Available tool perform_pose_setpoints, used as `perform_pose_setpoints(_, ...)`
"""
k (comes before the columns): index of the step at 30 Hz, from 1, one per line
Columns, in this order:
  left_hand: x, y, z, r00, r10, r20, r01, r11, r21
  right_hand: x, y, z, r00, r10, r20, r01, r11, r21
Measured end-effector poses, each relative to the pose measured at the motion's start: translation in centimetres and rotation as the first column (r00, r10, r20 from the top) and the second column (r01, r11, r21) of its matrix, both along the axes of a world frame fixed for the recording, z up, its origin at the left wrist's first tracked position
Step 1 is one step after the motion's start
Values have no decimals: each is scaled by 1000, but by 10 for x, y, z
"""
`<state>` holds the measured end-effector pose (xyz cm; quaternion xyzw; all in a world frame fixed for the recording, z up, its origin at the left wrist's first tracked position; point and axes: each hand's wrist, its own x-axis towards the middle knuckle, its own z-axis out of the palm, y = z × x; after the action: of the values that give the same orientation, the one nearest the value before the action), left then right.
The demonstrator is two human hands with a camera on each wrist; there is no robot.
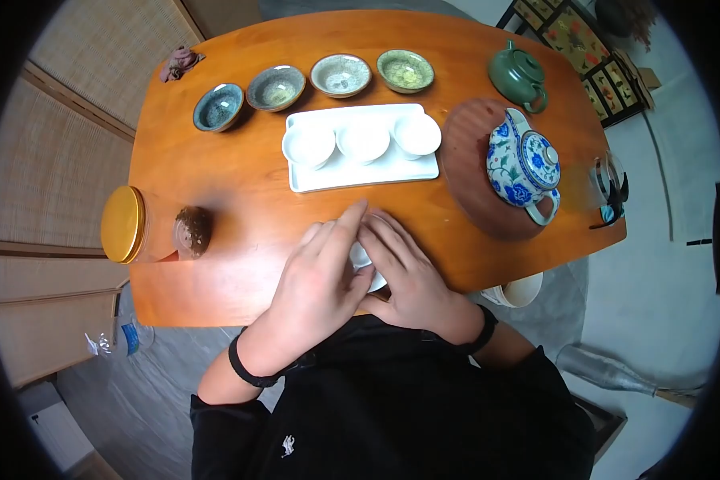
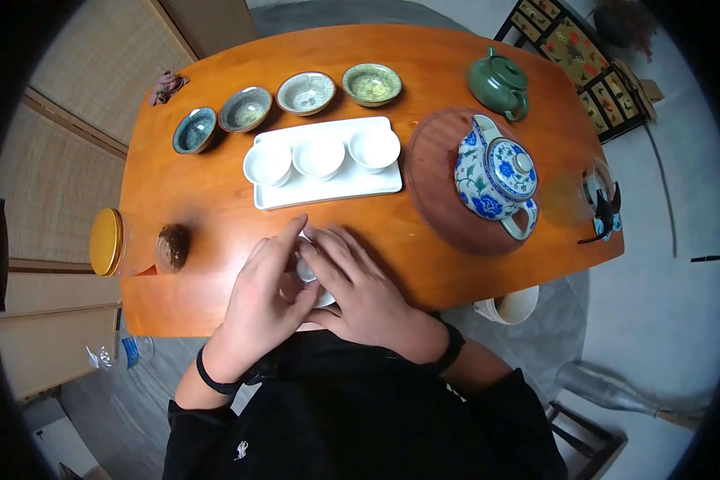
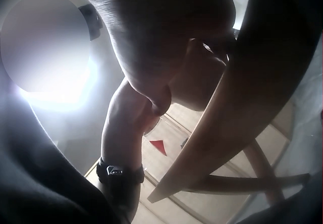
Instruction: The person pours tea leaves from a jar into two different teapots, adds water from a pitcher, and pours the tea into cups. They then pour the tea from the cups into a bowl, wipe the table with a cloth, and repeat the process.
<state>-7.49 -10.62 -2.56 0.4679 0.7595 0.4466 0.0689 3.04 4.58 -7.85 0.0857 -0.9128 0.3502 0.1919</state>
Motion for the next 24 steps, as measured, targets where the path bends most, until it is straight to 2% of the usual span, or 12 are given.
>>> perform_pose_setpoints(2, 0, -2, -3, 1000, 14, 10, -14, 999, 46, 0, 1, -1, 998, 33, -46, -32, 999, 12)
perform_pose_setpoints(5, -1, -14, -7, 996, 78, -40, -76, 997, 29, 2, 2, 1, 998, 60, -32, -60, 998, -12)
perform_pose_setpoints(8, 0, -25, -7, 993, 111, 42, -109, 993, -37, 2, 4, 4, 997, 79, 18, -80, 996, 31)
perform_pose_setpoints(14, -1, -39, -20, 897, 29, 441, -9, 999, -47, -2, 3, 9, 995, 80, 56, -87, 985, 151)
perform_pose_setpoints(17, -1, -38, -22, 845, 23, 534, -11, 1000, -25, -1, 0, 6, 995, 83, 51, -89, 989, 119)
perform_pose_setpoints(24, -3, -40, -25, 816, 5, 578, 5, 1000, -16, -4, -9, -4, 1000, 11, -27, -8, 992, 128)
